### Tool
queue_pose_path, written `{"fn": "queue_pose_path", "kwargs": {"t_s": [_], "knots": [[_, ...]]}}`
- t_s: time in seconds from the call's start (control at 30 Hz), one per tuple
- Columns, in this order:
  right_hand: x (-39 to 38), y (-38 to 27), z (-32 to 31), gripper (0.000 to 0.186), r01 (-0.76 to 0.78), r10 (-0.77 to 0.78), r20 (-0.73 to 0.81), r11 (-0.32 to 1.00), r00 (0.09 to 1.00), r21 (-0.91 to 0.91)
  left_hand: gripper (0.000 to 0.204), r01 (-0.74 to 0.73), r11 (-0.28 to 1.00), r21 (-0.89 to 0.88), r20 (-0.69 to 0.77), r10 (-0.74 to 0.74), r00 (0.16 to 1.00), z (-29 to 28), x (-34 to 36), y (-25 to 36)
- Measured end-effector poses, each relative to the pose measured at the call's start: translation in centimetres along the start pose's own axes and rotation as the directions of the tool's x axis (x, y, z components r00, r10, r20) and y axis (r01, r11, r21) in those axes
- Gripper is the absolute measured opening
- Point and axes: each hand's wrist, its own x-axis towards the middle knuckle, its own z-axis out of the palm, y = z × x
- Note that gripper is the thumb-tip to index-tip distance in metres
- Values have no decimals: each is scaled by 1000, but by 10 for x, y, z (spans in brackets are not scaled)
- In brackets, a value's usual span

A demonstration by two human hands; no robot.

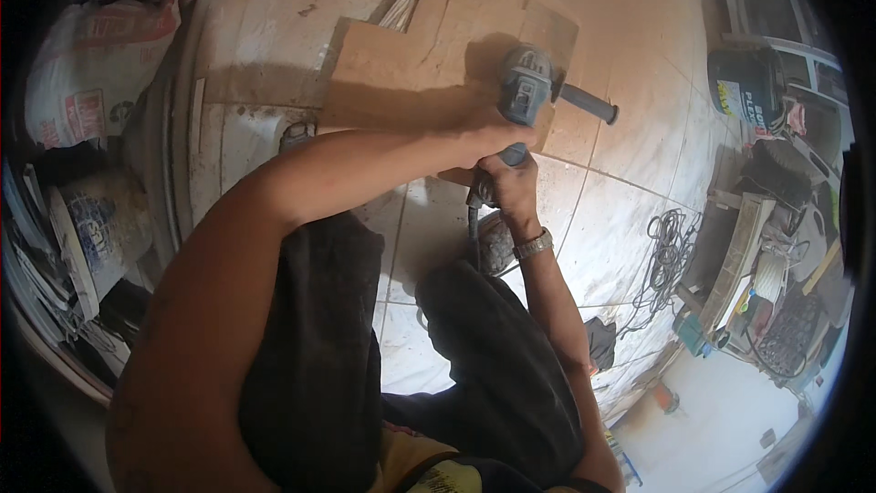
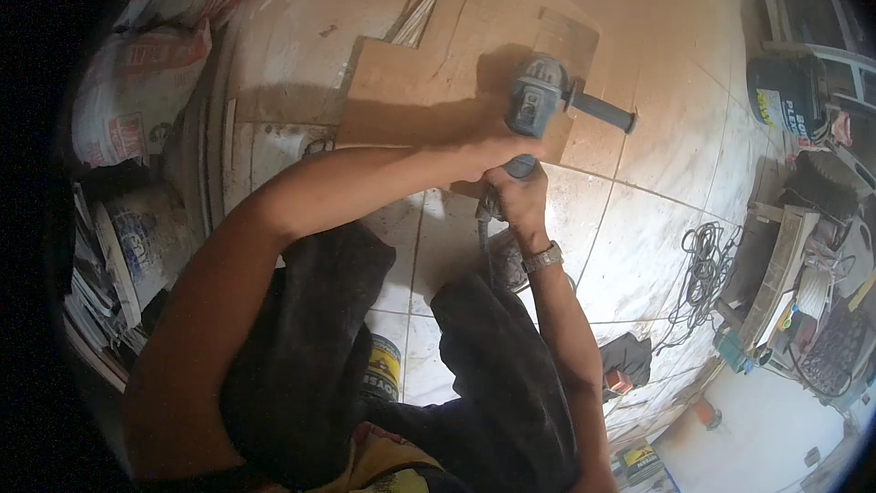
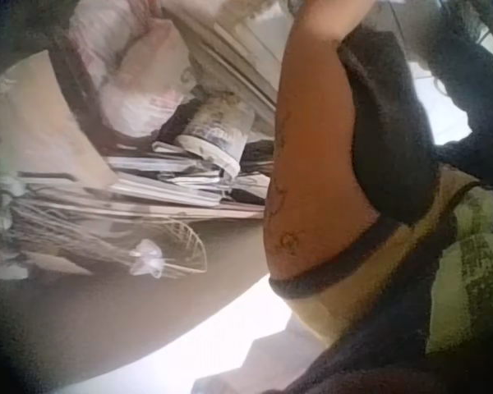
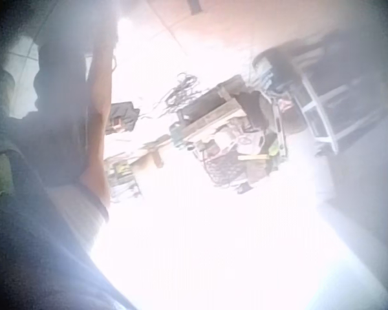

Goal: The person grinds and shapes a tile using an angle grinder, repositioning the tile by hand.

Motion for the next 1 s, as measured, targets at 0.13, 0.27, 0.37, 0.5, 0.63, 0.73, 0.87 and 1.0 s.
{"fn": "queue_pose_path", "kwargs": {"t_s": [0.13, 0.27, 0.37, 0.5, 0.63, 0.73, 0.87, 1.0], "knots": [[6, 8, 11, 30, 133, -128, 84, 990, 988, -51, 34, 12, 991, -134, -69, -22, 997, -18, 4, -25], [4, 7, 18, 30, 144, -140, 46, 986, 989, -82, 33, -39, 998, -43, -126, 33, 991, -26, 7, -28], [-3, 3, 2, 38, 35, -35, 7, 998, 999, 50, 35, -39, 999, -22, -4, 39, 999, -5, 1, -9], [-2, -3, -4, 39, 0, -1, -27, 1000, 1000, -23, 38, -42, 996, 77, -12, 44, 999, -2, 12, -12], [-7, -1, 19, 39, 81, -80, 61, 997, 995, -9, 39, -40, 996, -74, -56, 36, 998, -22, -4, -34], [-8, 7, 17, 40, 120, -118, 39, 991, 992, -58, 39, -11, 992, -128, -59, 4, 998, -19, -9, -33], [-15, 10, 9, 34, -14, 14, 4, 1000, 1000, -15, 38, 23, 999, 42, -65, -20, 998, -11, 0, -26], [-16, 9, -1, 33, 2, -2, -28, 1000, 1000, -8, 36, 14, 992, 122, -72, -5, 997, 2, 3, -20]]}}
